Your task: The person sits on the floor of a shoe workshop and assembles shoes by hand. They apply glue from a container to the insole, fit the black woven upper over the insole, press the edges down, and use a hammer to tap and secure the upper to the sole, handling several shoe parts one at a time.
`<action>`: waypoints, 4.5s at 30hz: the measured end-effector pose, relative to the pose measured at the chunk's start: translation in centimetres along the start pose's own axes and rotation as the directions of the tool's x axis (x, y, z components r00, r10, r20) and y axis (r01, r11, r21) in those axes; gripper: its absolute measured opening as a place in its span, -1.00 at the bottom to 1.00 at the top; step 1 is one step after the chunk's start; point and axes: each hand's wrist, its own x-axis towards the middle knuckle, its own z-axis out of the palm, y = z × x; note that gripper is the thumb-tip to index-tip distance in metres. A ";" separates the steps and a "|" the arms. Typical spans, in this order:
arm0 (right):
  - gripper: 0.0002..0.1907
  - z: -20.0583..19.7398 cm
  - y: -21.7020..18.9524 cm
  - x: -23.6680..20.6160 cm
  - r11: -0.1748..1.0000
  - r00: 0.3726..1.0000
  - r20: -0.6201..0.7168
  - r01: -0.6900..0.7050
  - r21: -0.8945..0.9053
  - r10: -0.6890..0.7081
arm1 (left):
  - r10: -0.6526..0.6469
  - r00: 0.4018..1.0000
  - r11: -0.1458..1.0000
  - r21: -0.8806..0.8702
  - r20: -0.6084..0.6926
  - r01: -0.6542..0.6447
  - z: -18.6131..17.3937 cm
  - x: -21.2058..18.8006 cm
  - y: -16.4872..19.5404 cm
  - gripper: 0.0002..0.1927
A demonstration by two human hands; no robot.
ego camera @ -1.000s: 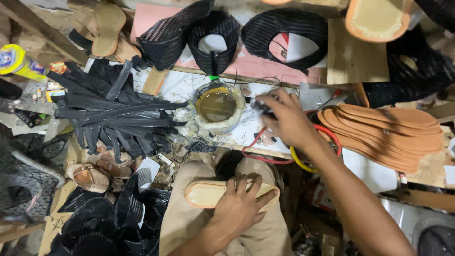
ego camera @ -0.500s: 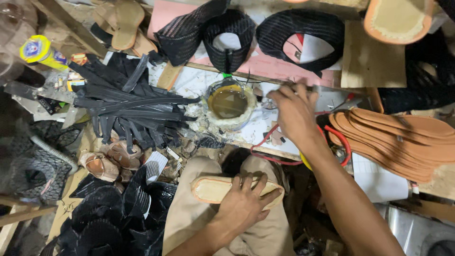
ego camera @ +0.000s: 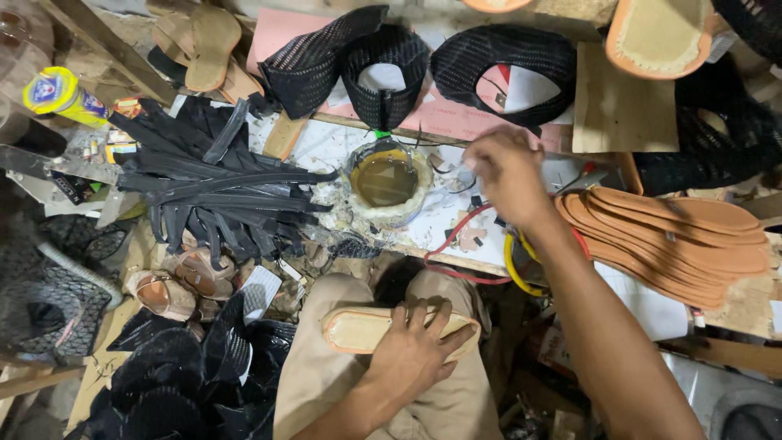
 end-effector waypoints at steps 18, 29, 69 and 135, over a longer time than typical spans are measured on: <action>-0.76 -13.4 0.9 -3.5 0.766 0.791 0.305 -0.293 -0.572 0.531 | 0.024 0.996 1.000 0.014 0.081 -0.025 -0.2 0.4 -0.2 -0.32; -0.80 -5.3 2.2 -3.0 0.794 0.927 0.108 -0.242 -0.557 0.359 | 0.044 0.999 0.997 0.059 -0.018 -0.043 -0.3 0.6 1.1 -0.33; -0.77 -3.0 4.8 -3.3 0.592 0.911 0.289 0.064 -0.804 0.294 | 0.006 0.995 0.998 0.057 -0.103 0.000 0.1 -1.8 0.7 -0.30; -0.83 3.4 -14.9 -26.8 0.983 0.921 -0.346 -0.150 0.105 0.178 | 0.108 0.958 0.993 0.064 -0.267 -0.094 -1.6 -3.7 1.7 -0.18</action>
